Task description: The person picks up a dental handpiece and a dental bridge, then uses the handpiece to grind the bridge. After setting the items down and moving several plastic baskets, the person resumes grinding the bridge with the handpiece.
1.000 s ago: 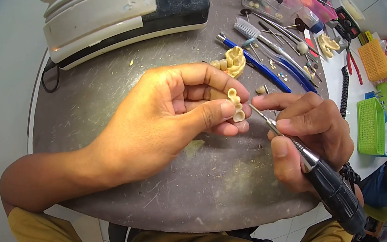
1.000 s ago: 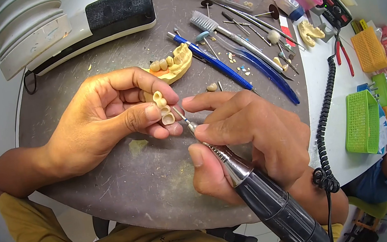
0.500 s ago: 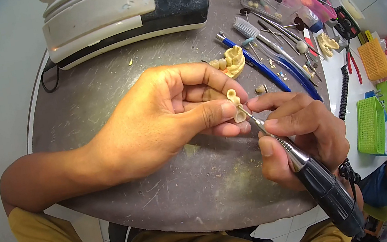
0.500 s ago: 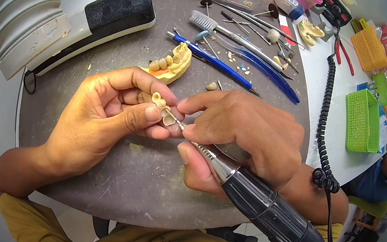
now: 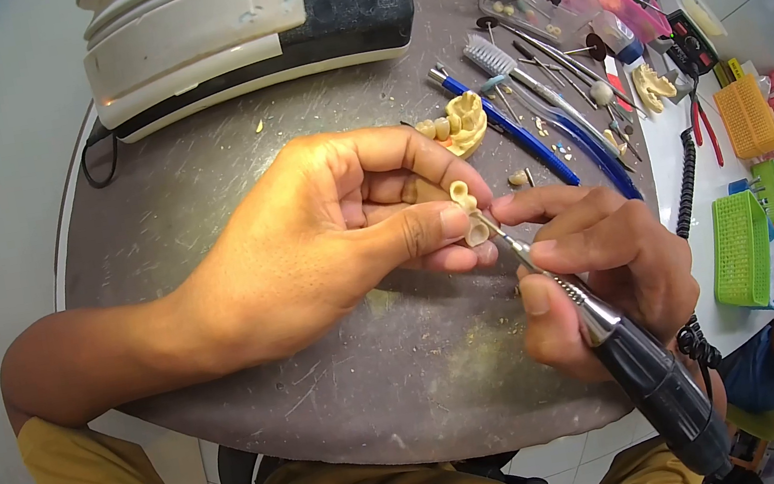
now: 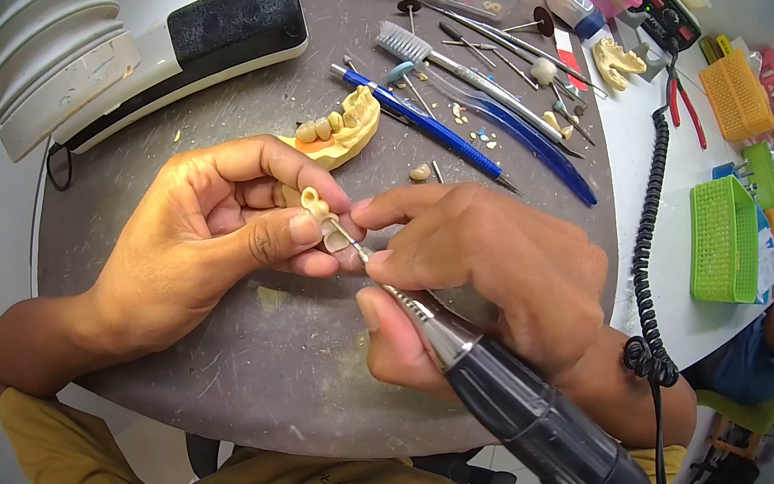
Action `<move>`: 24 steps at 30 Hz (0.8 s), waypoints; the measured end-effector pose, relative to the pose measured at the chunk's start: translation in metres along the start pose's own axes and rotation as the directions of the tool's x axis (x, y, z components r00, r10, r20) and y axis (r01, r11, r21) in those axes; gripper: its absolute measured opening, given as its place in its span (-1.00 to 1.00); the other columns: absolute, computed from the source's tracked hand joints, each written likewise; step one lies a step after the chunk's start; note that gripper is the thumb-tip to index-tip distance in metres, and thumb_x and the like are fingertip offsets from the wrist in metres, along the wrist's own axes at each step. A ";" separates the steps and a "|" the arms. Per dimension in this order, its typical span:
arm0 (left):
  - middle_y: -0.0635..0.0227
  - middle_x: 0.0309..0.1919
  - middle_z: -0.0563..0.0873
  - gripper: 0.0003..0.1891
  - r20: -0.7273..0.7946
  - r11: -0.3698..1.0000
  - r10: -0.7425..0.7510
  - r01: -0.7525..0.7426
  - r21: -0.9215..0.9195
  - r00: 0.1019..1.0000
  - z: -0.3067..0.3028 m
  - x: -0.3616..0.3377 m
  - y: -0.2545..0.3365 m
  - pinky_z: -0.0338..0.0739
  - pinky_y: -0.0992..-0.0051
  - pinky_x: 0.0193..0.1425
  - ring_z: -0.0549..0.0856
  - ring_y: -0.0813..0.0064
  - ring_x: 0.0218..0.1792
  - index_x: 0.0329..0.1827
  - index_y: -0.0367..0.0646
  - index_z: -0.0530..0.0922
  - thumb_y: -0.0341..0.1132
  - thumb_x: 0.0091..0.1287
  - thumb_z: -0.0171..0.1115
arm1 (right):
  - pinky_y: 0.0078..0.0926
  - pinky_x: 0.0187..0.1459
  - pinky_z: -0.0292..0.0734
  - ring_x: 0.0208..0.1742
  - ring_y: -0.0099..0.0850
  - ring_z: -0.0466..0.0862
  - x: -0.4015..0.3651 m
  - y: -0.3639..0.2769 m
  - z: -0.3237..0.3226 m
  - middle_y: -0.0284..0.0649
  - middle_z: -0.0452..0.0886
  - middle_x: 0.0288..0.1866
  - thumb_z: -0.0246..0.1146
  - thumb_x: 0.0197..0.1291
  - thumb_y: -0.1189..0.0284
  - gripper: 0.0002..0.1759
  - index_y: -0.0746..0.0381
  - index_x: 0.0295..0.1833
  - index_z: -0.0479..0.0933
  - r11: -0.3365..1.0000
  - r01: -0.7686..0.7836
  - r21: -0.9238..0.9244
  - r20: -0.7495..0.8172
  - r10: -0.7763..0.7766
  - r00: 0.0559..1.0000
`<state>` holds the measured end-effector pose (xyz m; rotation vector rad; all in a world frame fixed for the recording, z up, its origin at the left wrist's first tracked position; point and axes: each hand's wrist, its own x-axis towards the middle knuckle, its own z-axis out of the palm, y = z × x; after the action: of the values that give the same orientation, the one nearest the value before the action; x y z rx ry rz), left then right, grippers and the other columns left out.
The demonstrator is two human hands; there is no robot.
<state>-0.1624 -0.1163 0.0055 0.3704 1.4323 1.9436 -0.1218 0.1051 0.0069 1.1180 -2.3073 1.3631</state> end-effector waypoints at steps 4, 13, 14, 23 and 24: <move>0.22 -0.16 0.70 -0.79 -0.003 1.000 0.008 -0.008 0.003 1.000 0.000 0.000 -0.001 0.66 0.56 0.08 0.73 0.52 -0.08 0.05 -0.36 0.51 -0.47 0.43 0.15 | -0.12 0.02 0.62 -0.12 -0.08 0.70 0.000 -0.001 -0.002 -0.11 0.52 -0.37 0.30 0.06 0.65 -0.72 0.35 -0.11 0.41 1.000 -0.012 0.014 0.007 0.012 1.000; 0.22 -0.15 0.69 -0.80 0.050 0.997 0.047 -0.049 0.057 0.998 -0.002 0.001 -0.002 0.66 0.52 0.08 0.72 0.50 -0.07 0.04 -0.35 0.52 -0.45 0.42 0.18 | -0.17 -0.03 0.65 -0.13 -0.07 0.71 0.000 -0.006 -0.003 -0.11 0.53 -0.38 0.28 0.10 0.62 -0.72 0.35 -0.08 0.40 0.998 -0.022 -0.051 -0.017 0.021 1.000; 0.22 -0.15 0.70 -0.80 0.046 0.998 0.035 -0.038 0.059 0.998 -0.001 0.000 -0.002 0.66 0.52 0.08 0.72 0.50 -0.07 0.04 -0.35 0.52 -0.45 0.42 0.19 | -0.17 -0.03 0.65 -0.13 -0.08 0.71 0.001 -0.004 -0.003 -0.11 0.54 -0.37 0.28 0.09 0.63 -0.72 0.34 -0.08 0.40 0.999 0.002 -0.046 -0.018 -0.003 1.000; 0.26 -0.16 0.69 -0.79 0.050 0.993 0.022 -0.027 0.112 0.999 -0.001 0.000 -0.002 0.65 0.54 0.06 0.70 0.57 -0.13 0.04 -0.35 0.53 -0.45 0.41 0.21 | -0.18 -0.02 0.64 -0.12 -0.08 0.71 0.002 0.000 -0.002 -0.12 0.58 -0.33 0.31 0.01 0.68 -0.70 0.34 -0.10 0.46 0.998 0.039 -0.043 -0.008 -0.040 0.999; 0.27 -0.16 0.69 -0.79 0.051 0.992 0.034 -0.040 0.123 0.998 -0.001 0.000 -0.002 0.65 0.55 0.05 0.70 0.59 -0.14 0.03 -0.35 0.54 -0.45 0.40 0.21 | -0.18 -0.01 0.63 -0.11 -0.08 0.71 0.002 0.000 -0.002 -0.12 0.59 -0.32 0.32 -0.01 0.70 -0.70 0.34 -0.11 0.48 0.998 0.034 -0.044 -0.009 -0.034 0.999</move>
<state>-0.1627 -0.1170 0.0033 0.5017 1.5284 1.8667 -0.1232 0.1057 0.0089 1.1295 -2.2893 1.2970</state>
